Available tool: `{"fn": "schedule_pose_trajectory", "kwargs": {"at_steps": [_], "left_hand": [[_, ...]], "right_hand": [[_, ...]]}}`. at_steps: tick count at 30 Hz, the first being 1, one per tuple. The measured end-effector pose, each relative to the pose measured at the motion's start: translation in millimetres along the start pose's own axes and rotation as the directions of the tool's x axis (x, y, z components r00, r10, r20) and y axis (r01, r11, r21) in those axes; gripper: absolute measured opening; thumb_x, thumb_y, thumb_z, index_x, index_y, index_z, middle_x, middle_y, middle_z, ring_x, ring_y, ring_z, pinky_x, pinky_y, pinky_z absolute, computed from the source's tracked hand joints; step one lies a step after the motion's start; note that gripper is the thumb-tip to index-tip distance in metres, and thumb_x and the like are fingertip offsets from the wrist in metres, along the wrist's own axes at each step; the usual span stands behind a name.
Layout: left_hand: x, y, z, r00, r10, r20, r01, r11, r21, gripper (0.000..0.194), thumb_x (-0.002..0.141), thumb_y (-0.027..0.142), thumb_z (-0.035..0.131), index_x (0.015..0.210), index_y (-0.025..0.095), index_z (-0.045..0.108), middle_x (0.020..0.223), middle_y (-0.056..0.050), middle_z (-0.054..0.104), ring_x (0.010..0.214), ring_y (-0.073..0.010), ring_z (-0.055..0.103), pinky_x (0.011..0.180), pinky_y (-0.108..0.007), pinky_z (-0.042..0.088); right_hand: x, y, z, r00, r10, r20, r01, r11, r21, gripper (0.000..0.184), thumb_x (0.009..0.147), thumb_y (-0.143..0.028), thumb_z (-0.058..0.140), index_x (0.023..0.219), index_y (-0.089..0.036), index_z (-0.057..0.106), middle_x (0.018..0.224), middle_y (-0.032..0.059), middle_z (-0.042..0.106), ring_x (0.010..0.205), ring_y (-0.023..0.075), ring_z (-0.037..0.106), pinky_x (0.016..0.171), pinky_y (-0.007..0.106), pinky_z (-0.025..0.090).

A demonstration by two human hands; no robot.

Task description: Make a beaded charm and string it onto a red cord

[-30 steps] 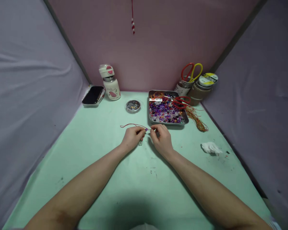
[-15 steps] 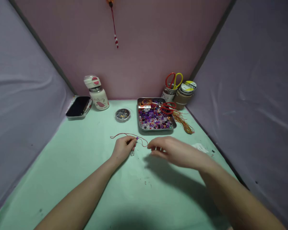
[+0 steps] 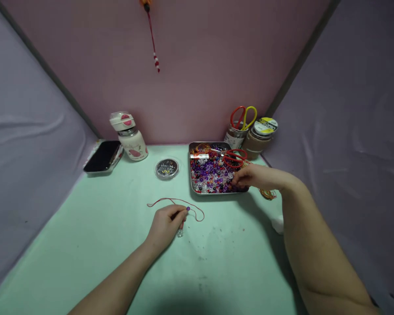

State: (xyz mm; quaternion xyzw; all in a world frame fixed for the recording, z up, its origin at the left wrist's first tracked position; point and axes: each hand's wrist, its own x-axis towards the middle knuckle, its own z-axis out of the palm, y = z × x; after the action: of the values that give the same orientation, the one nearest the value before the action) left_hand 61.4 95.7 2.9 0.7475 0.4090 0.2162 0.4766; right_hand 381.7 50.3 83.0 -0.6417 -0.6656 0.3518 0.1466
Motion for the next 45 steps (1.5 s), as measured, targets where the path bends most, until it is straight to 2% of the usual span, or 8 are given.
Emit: {"fn": "schedule_pose_trajectory", "kwargs": {"at_steps": [4,13,19,21,26,34,38,45], "left_hand": [[0.4,1.9,-1.6,1.0,-0.01,0.007,0.009,0.999,0.046,0.023,0.084,0.034,0.052,0.075,0.021,0.068,0.058,0.001,0.06,0.052,-0.0136,0.053,0.054,-0.025,0.042],[1.4,0.5,-5.3,0.999,0.002,0.038,-0.006,0.994,0.111,0.02,0.084,0.032,0.052,0.072,0.025,0.066,0.056,0.002,0.06,0.053,-0.015,0.056,0.055,-0.027,0.044],[1.3,-1.0,-5.2,0.999,0.039,0.038,-0.044,0.987,0.152,0.018,0.084,0.029,0.052,0.071,0.025,0.065,0.056,0.001,0.061,0.053,-0.015,0.056,0.053,-0.026,0.043],[1.2,-1.4,-5.1,0.998,0.052,0.044,-0.058,0.985,0.162,0.018,0.085,0.028,0.052,0.072,0.025,0.064,0.057,0.002,0.061,0.053,-0.0142,0.056,0.052,-0.025,0.043],[1.3,-0.1,-5.9,0.991,0.131,0.039,-0.136,0.976,0.169,0.018,0.085,0.023,0.052,0.072,0.022,0.064,0.056,0.003,0.06,0.053,-0.0115,0.056,0.052,-0.021,0.043],[0.7,0.8,-7.3,0.988,0.147,0.043,-0.152,0.972,0.181,0.017,0.086,0.021,0.054,0.074,0.02,0.065,0.057,0.004,0.06,0.053,-0.0083,0.055,0.053,-0.017,0.042],[0.4,-0.8,-8.1,0.987,0.148,0.065,-0.158,0.97,0.187,0.018,0.087,0.023,0.053,0.074,0.021,0.065,0.058,0.004,0.06,0.054,-0.0086,0.055,0.053,-0.018,0.042],[0.8,-0.5,-8.5,0.985,0.155,0.08,-0.168,0.967,0.194,0.017,0.088,0.025,0.052,0.077,0.021,0.065,0.059,0.004,0.06,0.054,-0.0085,0.056,0.053,-0.018,0.042]], "right_hand": [[11.0,9.0,0.6,0.998,0.002,0.07,-0.01,0.994,0.112,0.022,0.069,-0.018,0.057,0.078,-0.025,0.075,0.068,0.0013,0.072,0.059,0.0165,0.064,0.054,0.025,0.047],[21.0,2.7,4.0,0.986,0.12,0.115,-0.127,0.991,0.05,0.028,0.067,-0.01,0.05,0.075,-0.025,0.073,0.067,0.0001,0.071,0.058,0.0158,0.063,0.054,0.025,0.047],[30.0,-7.5,14.0,0.998,-0.056,-0.022,0.055,0.996,-0.074,0.025,0.071,-0.008,0.054,0.074,-0.025,0.071,0.073,-0.0013,0.07,0.065,0.0148,0.061,0.061,0.025,0.046],[34.1,-8.6,20.8,0.994,-0.107,0.024,0.109,0.988,-0.106,0.027,0.073,-0.007,0.053,0.077,-0.026,0.072,0.079,-0.0011,0.07,0.07,0.0146,0.062,0.066,0.026,0.046],[41.4,-12.5,31.6,0.986,-0.05,0.159,0.078,0.982,-0.172,0.029,0.077,-0.006,0.052,0.086,-0.023,0.073,0.089,0.0025,0.072,0.079,0.0151,0.063,0.076,0.027,0.046],[47.8,-13.8,25.2,0.969,-0.207,-0.136,0.195,0.976,-0.102,0.04,0.082,-0.005,0.042,0.112,-0.021,0.064,0.117,0.0051,0.062,0.107,0.0151,0.057,0.095,0.029,0.043],[30.6,-5.3,8.8,0.983,-0.087,-0.164,0.07,0.992,-0.106,0.037,0.081,-0.009,0.044,0.108,-0.023,0.065,0.111,0.0023,0.066,0.1,0.0148,0.06,0.09,0.028,0.044],[14.2,-2.8,1.8,0.973,0.169,0.156,-0.148,0.979,-0.141,0.031,0.072,-0.007,0.046,0.083,-0.021,0.071,0.076,0.0004,0.071,0.065,0.0125,0.059,0.061,0.023,0.043]]}}
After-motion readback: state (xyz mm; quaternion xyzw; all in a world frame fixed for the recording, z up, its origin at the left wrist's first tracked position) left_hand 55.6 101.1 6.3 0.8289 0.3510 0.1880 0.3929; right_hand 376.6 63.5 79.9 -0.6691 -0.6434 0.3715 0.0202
